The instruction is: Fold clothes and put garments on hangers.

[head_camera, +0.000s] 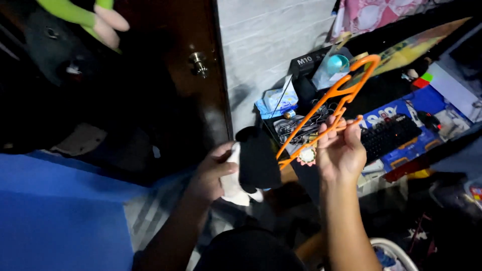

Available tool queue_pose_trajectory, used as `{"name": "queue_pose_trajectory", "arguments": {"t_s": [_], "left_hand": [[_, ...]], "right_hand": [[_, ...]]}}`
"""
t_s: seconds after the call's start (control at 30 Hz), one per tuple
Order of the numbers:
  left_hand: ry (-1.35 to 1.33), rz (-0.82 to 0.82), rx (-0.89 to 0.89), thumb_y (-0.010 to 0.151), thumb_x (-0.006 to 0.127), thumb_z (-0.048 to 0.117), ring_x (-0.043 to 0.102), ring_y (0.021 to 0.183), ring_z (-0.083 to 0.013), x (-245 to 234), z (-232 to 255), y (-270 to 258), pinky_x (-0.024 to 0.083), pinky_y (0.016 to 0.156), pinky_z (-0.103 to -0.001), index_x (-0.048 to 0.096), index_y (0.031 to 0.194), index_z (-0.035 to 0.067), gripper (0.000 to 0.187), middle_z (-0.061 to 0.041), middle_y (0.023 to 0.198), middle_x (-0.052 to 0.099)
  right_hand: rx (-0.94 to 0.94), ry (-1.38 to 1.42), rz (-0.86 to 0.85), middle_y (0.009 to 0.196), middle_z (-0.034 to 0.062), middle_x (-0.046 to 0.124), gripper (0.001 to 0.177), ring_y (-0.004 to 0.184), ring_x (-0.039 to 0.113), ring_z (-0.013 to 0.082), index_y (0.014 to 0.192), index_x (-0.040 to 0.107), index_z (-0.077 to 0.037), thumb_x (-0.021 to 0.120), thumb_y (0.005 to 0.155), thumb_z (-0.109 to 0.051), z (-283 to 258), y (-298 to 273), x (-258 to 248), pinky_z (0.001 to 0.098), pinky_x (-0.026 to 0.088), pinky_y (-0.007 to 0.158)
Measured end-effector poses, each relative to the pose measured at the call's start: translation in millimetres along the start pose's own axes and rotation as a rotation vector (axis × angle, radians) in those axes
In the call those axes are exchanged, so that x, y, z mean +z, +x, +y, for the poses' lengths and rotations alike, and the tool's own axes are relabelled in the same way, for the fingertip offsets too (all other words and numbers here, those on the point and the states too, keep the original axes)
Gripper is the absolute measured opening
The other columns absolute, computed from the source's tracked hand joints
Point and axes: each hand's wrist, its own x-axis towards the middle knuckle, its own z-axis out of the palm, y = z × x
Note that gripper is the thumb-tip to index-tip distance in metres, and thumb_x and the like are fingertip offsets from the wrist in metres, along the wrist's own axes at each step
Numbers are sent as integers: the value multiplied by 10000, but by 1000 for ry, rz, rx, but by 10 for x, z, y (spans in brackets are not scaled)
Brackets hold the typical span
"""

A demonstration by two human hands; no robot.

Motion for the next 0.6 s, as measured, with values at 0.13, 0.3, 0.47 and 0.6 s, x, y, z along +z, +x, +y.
{"name": "queue_pose_trajectory", "arguments": {"t_s": [0.13, 0.3, 0.47, 0.6], "left_hand": [[-73, -60, 37, 826, 654, 6, 661, 1087, -262, 170, 98, -297, 521, 969, -420, 519, 1425, -19, 615, -153, 1215, 669], [-252, -243, 128, 869, 652, -10, 643, 1156, -269, 337, 206, -776, 504, 1040, -429, 545, 1374, -7, 516, -134, 1234, 662], [-301, -319, 160, 885, 671, 22, 646, 1168, -272, 624, 400, -1388, 498, 1057, -402, 579, 1328, -32, 456, -151, 1232, 677], [-222, -210, 191, 835, 686, -2, 665, 1102, -216, 745, 461, -1682, 515, 1001, -365, 623, 1261, 10, 430, -99, 1166, 692]], "right_hand": [[-57, -16, -142, 1079, 59, 697, 117, 1082, 673, 261, 1173, 641, -173, 603, 1062, -175, 218, -417, 75, 445, 552, 971], [-61, -69, -280, 1101, 79, 671, 126, 1078, 658, 257, 1186, 579, -110, 611, 1119, -213, 486, -1010, -64, 423, 534, 955], [-132, -242, -184, 1031, 75, 657, 135, 906, 620, 241, 1136, 525, -145, 582, 1080, -254, 582, -1665, -57, 421, 532, 832], [-206, -324, -152, 1024, 90, 648, 124, 838, 565, 231, 1131, 549, -165, 593, 1074, -266, 570, -2019, -200, 370, 477, 726]]}}
